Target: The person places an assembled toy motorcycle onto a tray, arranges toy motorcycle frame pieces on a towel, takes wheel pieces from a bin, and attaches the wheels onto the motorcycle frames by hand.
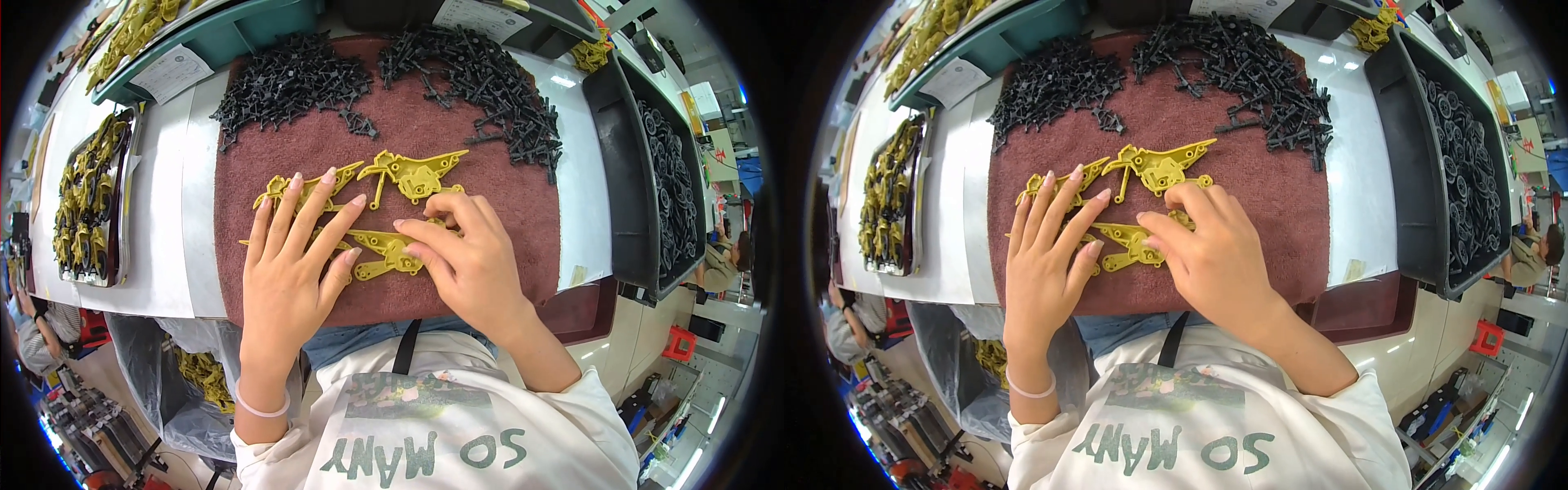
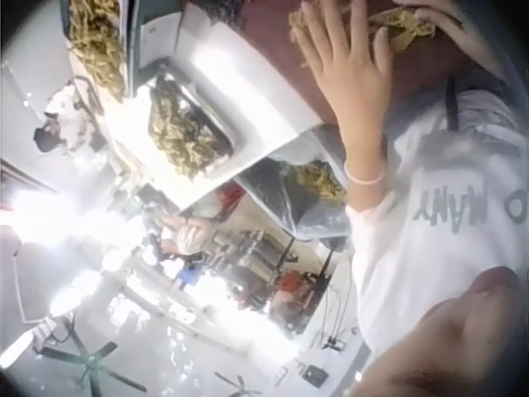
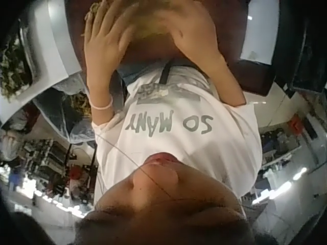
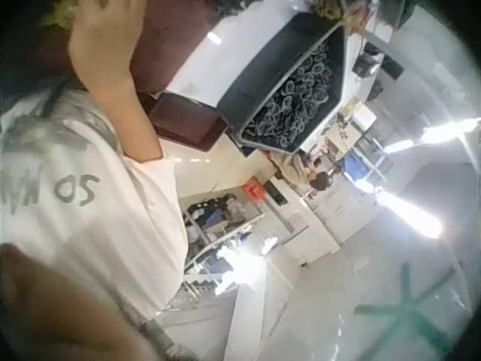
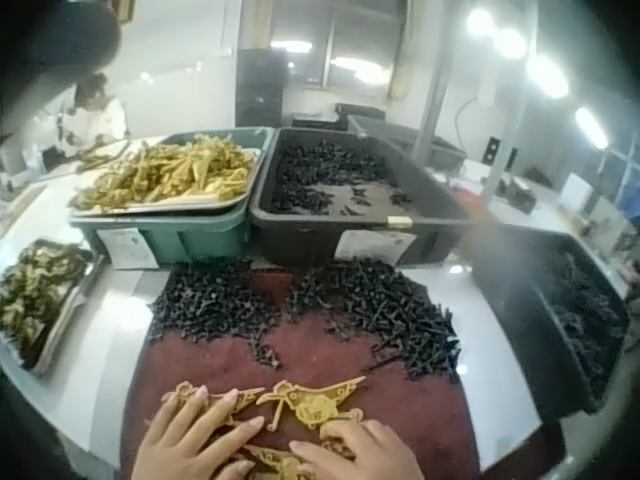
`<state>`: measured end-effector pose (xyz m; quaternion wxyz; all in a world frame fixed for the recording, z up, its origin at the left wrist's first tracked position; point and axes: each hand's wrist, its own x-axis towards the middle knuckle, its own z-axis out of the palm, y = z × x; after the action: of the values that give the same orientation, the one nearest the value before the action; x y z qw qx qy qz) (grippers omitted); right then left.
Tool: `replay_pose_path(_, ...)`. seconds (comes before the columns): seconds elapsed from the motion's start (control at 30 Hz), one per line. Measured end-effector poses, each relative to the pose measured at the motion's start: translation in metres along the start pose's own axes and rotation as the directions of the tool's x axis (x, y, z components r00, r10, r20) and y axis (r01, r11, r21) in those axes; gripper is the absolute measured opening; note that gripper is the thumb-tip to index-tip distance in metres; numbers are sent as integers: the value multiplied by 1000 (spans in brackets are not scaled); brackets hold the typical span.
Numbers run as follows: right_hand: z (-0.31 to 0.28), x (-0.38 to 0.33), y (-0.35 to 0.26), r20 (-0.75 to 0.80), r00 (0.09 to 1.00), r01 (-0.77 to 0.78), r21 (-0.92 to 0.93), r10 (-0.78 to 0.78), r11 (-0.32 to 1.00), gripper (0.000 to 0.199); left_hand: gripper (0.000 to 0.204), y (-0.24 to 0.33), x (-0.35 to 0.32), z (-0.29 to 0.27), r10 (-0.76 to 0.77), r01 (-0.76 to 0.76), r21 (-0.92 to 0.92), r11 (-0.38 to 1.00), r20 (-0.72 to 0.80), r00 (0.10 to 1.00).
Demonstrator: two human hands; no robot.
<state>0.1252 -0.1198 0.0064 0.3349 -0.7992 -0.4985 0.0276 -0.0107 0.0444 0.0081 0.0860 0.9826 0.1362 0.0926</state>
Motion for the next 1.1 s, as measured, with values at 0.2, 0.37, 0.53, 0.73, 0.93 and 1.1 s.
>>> replay_pose_path(0.2, -17, 19, 9, 60, 991, 129, -170, -120, 977, 60, 49, -17, -2, -6, -35, 35, 2, 999, -11, 999)
replay_pose_path(0.37, 4, 24, 6, 228, 966, 161, -160, -122, 974, 70, 50, -32, -5, -3, -38, 35, -65, 997, -53, 998)
replay_pose_path(0.53, 18, 28, -5, 207, 968, 169, -121, -141, 978, 66, 53, -38, -6, -14, -12, 14, -140, 990, 17, 1000)
replay_pose_path(0.73, 2, 28, 1, 19, 983, 181, -13, -181, 983, 52, 47, -94, 44, -101, -154, 91, -289, 953, -201, 967)
replay_pose_path(0.93, 7, 36, 3, -158, 976, 174, 152, -150, 973, 25, 71, -206, 193, -131, -193, 76, -238, 968, -519, 833)
replay_pose_path(1.1, 11, 38, 10, -175, 978, 150, 240, -109, 959, 19, 75, -157, 269, -78, 25, -79, -114, 990, -412, 911)
